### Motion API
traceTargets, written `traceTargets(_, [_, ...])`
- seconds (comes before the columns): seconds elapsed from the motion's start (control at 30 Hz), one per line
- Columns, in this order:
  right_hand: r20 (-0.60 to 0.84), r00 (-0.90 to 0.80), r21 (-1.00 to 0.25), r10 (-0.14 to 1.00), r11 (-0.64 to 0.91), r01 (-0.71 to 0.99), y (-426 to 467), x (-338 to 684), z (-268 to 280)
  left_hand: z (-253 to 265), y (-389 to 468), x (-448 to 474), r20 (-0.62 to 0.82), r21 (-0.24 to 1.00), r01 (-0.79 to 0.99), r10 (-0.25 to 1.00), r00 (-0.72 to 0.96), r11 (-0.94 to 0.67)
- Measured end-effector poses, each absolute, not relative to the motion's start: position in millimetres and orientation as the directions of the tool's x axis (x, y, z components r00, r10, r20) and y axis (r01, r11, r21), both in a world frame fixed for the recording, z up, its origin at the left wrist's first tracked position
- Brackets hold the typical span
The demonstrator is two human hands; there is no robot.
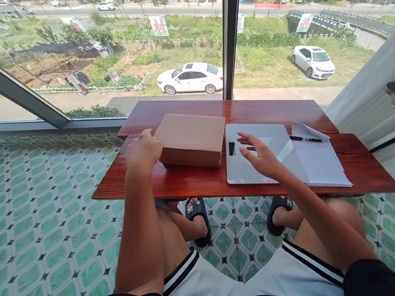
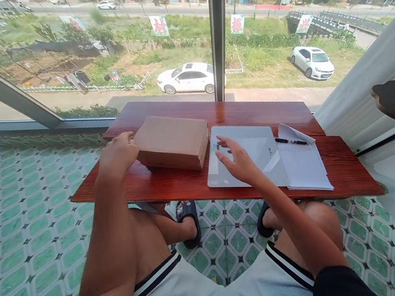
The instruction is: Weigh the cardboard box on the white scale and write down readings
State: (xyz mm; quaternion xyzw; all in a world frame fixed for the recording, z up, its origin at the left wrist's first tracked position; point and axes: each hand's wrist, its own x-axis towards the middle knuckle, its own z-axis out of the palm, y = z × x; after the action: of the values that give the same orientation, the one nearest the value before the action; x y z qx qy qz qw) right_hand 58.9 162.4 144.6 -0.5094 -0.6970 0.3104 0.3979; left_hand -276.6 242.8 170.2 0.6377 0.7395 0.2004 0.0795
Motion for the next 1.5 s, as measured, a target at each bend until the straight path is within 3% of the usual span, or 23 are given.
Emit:
traceTargets(0.1, [0.271, -0.083, -0.795, 0.959, 0.272, 0.542, 170.1, 83.4, 161.8, 187.7, 229.7, -254.5, 0.169, 0.382, 0.892, 0.930, -0.325, 0.242])
traceTargets(0.23, [0.386, 0.004, -0.646, 0.922, 0.268, 0.715, 179.6, 126.5, 172.2, 207.1, 211.1, -223.2, 0.403, 0.450, 0.885, 0.856, -0.322, 0.121])
traceTargets(0.33, [0.535, 0.066, -0.450, 0.842, 0.218, 0.866, 184.9, 170.0, 165.1, 210.5, 203.7, -204.9, 0.599, 0.431, 0.900, 0.766, -0.233, -0.064])
traceTargets(0.43, [0.565, 0.095, -0.297, 0.819, 0.095, 0.950, 188.8, 216.0, 148.9, 210.1, 197.3, -186.3, 0.701, 0.367, 0.906, 0.704, -0.119, -0.212])
traceTargets(0.73, [0.449, 0.207, -0.263, 0.869, -0.093, 0.960, 181.8, 289.2, 111.3, 201.8, 166.2, -114.7, 0.822, 0.080, 0.829, 0.507, 0.260, -0.554])
traceTargets(0.9, [0.389, 0.225, -0.335, 0.893, -0.090, 0.938, 171.7, 312.3, 109.3, 184.1, 143.0, -72.3, 0.801, -0.048, 0.625, 0.344, 0.490, -0.779])
traceTargets(1.03, [0.340, 0.289, -0.357, 0.895, -0.161, 0.920, 164.7, 326.7, 110.8, 166.3, 124.9, -41.7, 0.718, -0.098, 0.490, 0.279, 0.638, -0.866])
traceTargets(1.1, [0.305, 0.315, -0.312, 0.899, -0.219, 0.924, 162.5, 328.5, 110.6, 157.1, 118.4, -28.6, 0.655, -0.122, 0.427, 0.251, 0.713, -0.896])
traceTargets(1.27, [0.221, 0.274, -0.059, 0.936, -0.268, 0.962, 163.7, 321.9, 105.3, 140.1, 111.2, 8.5, 0.457, -0.176, 0.253, 0.148, 0.877, -0.951])
traceTargets(1.5, [0.196, 0.254, -0.041, 0.947, -0.251, 0.967, 168.7, 318.5, 101.6, 115.3, 110.8, 83.2, 0.278, -0.310, 0.018, -0.073, 0.958, -0.951])
